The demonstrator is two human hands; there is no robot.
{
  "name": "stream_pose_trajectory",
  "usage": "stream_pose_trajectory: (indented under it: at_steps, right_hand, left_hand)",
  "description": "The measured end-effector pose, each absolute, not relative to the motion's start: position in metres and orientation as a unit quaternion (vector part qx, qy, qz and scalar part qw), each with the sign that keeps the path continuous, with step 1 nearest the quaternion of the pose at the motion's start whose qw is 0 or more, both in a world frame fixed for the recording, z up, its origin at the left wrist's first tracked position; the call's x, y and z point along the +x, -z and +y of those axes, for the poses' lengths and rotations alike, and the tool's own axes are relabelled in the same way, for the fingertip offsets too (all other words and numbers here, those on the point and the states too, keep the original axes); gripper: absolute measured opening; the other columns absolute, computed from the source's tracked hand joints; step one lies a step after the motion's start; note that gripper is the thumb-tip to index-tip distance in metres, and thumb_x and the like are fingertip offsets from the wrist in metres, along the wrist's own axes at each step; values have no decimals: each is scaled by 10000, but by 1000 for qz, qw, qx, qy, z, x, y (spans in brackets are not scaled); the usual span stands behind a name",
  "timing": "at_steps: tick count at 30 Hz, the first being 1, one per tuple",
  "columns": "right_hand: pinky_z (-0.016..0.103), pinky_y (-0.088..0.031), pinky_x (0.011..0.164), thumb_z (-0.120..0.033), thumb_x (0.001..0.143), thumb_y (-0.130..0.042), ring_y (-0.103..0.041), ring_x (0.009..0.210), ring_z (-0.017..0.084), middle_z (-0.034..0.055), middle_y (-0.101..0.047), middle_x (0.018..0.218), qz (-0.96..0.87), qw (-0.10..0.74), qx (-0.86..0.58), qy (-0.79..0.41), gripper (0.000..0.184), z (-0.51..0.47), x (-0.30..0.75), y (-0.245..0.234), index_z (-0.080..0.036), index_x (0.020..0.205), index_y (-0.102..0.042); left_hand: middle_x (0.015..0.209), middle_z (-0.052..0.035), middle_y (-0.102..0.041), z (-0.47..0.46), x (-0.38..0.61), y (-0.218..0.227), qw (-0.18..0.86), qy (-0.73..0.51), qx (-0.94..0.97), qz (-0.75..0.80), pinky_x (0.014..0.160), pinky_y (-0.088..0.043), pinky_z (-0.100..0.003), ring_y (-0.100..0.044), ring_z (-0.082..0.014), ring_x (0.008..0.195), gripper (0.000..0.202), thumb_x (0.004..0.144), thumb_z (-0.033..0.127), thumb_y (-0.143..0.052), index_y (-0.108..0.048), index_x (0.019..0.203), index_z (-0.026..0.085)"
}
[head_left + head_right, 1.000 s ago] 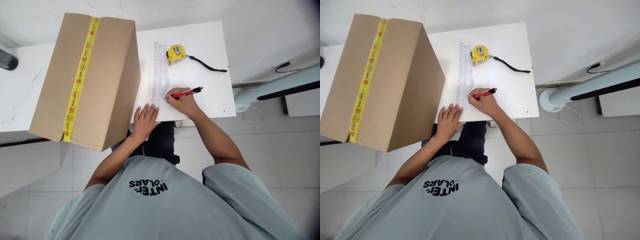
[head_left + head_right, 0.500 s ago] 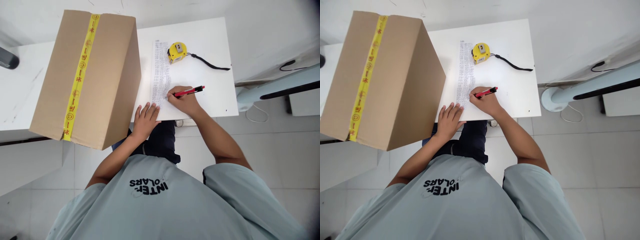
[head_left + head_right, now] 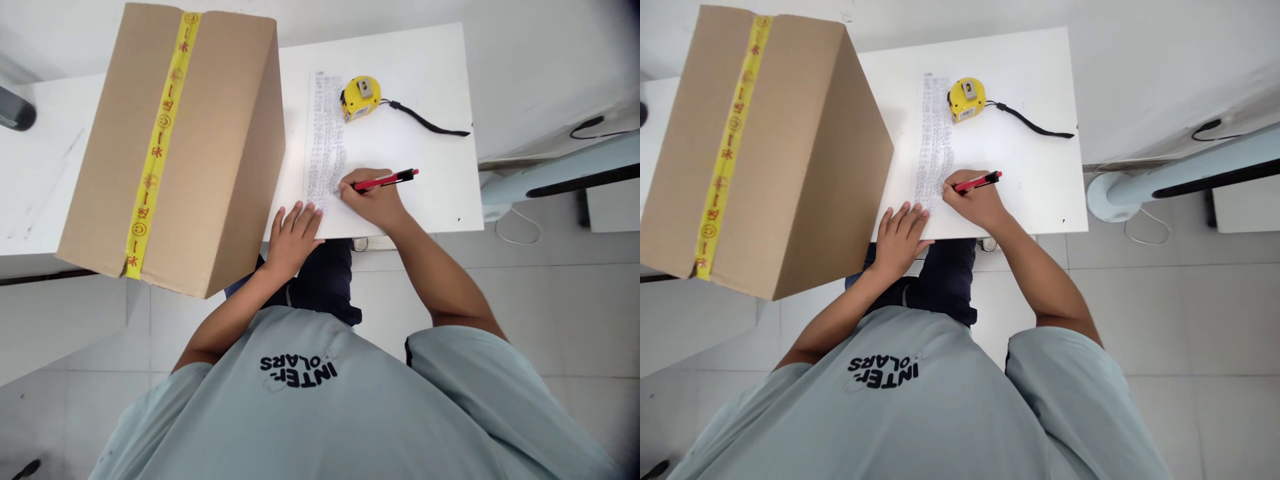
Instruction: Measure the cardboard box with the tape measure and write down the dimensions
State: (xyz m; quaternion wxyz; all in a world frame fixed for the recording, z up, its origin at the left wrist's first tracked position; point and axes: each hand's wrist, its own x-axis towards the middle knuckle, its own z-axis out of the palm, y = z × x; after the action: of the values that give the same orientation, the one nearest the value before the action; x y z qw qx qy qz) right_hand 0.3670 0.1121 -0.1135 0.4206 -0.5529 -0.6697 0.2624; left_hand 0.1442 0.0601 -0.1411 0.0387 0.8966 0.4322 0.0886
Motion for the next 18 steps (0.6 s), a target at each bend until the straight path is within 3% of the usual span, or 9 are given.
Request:
stream_pose_trajectory:
  at_steps: [18]
  right_hand:
    - [329, -531, 659, -154, 826, -620, -600, 649, 157, -17, -641, 673, -652, 427, -567, -267, 177, 112, 368, 116, -224, 665, -596]
  left_hand:
    - [1575, -158, -567, 58, 145, 138, 40, -85, 896, 433, 1297, -329, -572, -474, -335, 1528, 603, 1023, 465, -581, -512, 1552, 182]
